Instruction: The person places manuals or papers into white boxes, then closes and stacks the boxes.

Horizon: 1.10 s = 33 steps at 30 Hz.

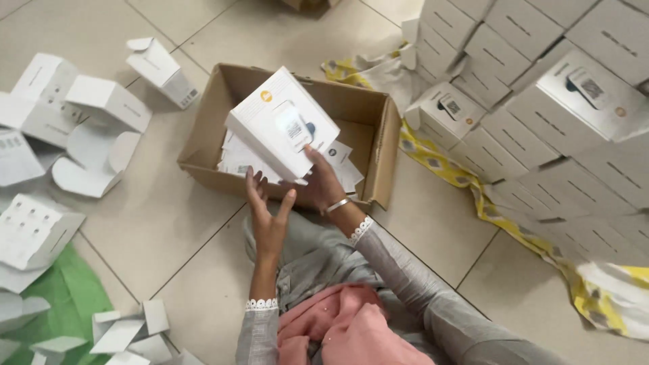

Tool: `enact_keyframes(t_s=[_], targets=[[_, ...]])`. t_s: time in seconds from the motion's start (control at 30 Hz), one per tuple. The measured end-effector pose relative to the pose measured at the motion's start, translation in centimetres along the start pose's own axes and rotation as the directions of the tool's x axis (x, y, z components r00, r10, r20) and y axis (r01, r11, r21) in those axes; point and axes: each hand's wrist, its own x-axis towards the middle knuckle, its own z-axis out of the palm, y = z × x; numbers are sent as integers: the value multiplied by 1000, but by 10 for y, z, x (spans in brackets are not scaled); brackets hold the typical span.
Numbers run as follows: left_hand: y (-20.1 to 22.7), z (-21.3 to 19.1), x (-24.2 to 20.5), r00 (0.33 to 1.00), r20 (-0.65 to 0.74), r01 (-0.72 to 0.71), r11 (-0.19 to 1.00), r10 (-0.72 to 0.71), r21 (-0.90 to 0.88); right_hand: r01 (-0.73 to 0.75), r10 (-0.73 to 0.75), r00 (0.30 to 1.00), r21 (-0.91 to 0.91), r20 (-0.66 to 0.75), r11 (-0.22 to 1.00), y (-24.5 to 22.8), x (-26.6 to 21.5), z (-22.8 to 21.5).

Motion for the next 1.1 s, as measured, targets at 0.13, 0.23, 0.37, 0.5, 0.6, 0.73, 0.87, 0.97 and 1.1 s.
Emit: enact_keyframes(t_s=[0.13, 0.23, 0.37, 0.5, 0.6, 0.73, 0.87, 0.97, 1.1], targets=[[-11, 24, -5, 993, 108, 40, 999, -42, 28, 252, -264, 959, -114, -106, 961, -93, 10, -51], [-19, 28, -16, 979, 164, 113, 993, -117, 34, 295, -419, 825, -345, -378, 891, -154, 31, -112], [-37, 28, -23, 967, 176, 181, 983, -185, 39, 303, -481, 718, -396, -503, 867, -202, 68, -228], [-41, 34, -23, 961, 180, 209, 978, -209, 19, 304, -572, 612, -506, -546, 807, -247, 3, -167], [-35, 41, -20, 949, 206, 240, 970, -239, 20, 505, -631, 642, -379, -435, 775, -260, -20, -168], [-33, 48, -20, 931, 241, 276, 961, -274, 24, 745, -724, 585, -110, -367, 658, -266, -49, -135], [-32, 45, -27, 930, 233, 279, 959, -284, 57, 924, -839, 226, -163, -495, 345, -257, -46, -128], [-33, 37, -32, 935, 218, 273, 960, -281, 65, 887, -814, 187, -262, -550, 381, -238, -31, -142], [-39, 28, -37, 937, 185, 285, 954, -297, 91, 775, -751, 524, -140, -401, 616, -221, -24, -151]])
